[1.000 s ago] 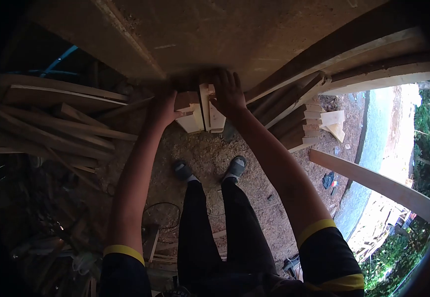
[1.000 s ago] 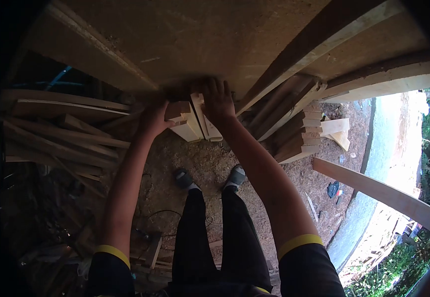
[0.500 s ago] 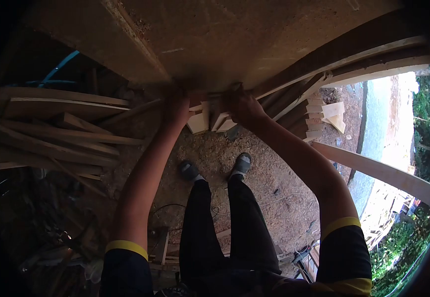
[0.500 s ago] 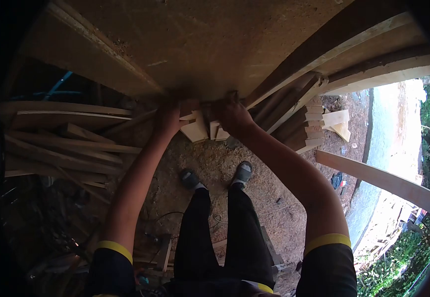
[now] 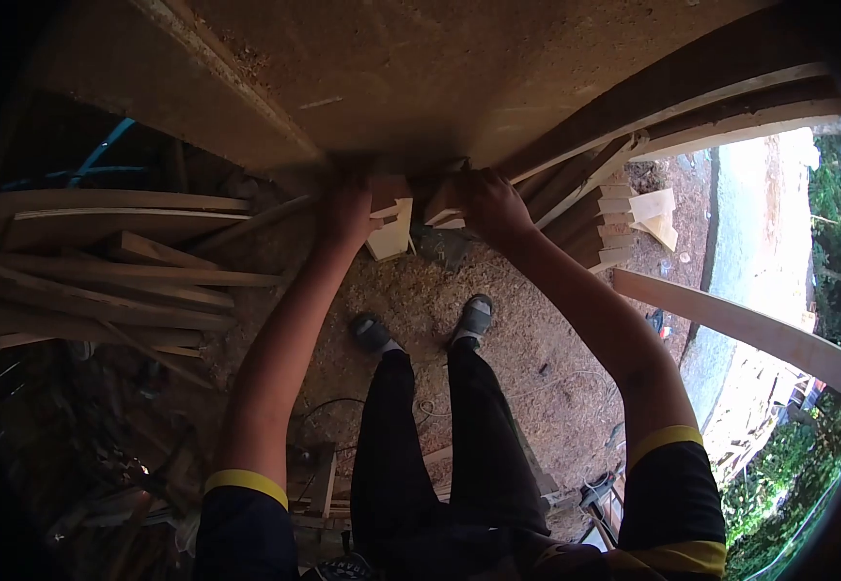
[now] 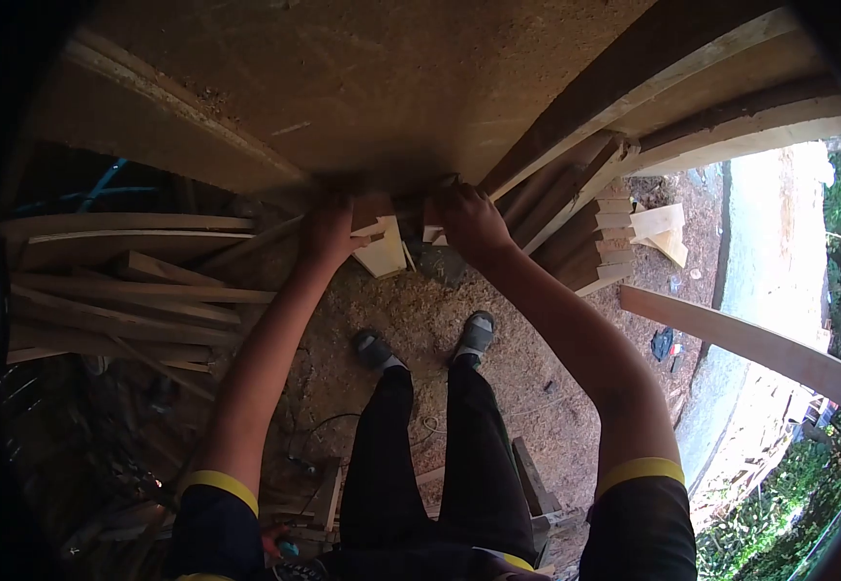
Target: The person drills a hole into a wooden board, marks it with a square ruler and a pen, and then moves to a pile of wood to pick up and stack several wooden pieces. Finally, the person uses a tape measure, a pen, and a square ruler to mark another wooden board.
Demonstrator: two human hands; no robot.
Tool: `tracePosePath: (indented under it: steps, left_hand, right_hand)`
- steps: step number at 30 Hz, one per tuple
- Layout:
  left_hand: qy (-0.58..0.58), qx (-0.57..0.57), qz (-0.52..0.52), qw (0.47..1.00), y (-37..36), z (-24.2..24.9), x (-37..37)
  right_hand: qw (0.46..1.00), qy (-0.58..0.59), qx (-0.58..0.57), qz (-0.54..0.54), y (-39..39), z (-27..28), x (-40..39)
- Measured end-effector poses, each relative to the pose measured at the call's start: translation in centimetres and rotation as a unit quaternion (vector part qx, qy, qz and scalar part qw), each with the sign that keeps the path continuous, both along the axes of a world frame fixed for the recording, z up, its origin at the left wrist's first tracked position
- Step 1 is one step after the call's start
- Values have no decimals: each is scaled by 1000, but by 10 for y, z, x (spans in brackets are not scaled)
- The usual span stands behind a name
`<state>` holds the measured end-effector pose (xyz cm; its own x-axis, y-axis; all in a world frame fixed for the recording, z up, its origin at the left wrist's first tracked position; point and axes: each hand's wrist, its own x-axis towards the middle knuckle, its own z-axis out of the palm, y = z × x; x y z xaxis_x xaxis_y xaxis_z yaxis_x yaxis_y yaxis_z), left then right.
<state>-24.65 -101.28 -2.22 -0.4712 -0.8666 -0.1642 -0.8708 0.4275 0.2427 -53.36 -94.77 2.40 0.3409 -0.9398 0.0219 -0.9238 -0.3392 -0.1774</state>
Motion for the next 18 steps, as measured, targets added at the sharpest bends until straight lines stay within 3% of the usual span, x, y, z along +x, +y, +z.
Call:
tracePosePath:
  steps: [2, 4, 7, 11, 18]
  left_hand:
    - [20, -17, -8, 1000, 4, -4, 6]
    - [29, -18, -10, 999, 5, -5, 10]
    - [48, -14, -22, 998, 5, 4, 14]
    - [79, -56, -56, 994, 5, 11, 11]
    - [89, -43, -47, 994, -5, 43, -23]
  right_hand:
    - [999, -1, 36, -34, 4, -5, 2]
    - [997, -42, -62, -17, 12, -9, 1]
    - [995, -35, -87, -37, 12, -17, 5]
    - [996, -10, -53, -71, 10, -26, 13]
    - [992, -46, -95, -64, 10, -30, 14]
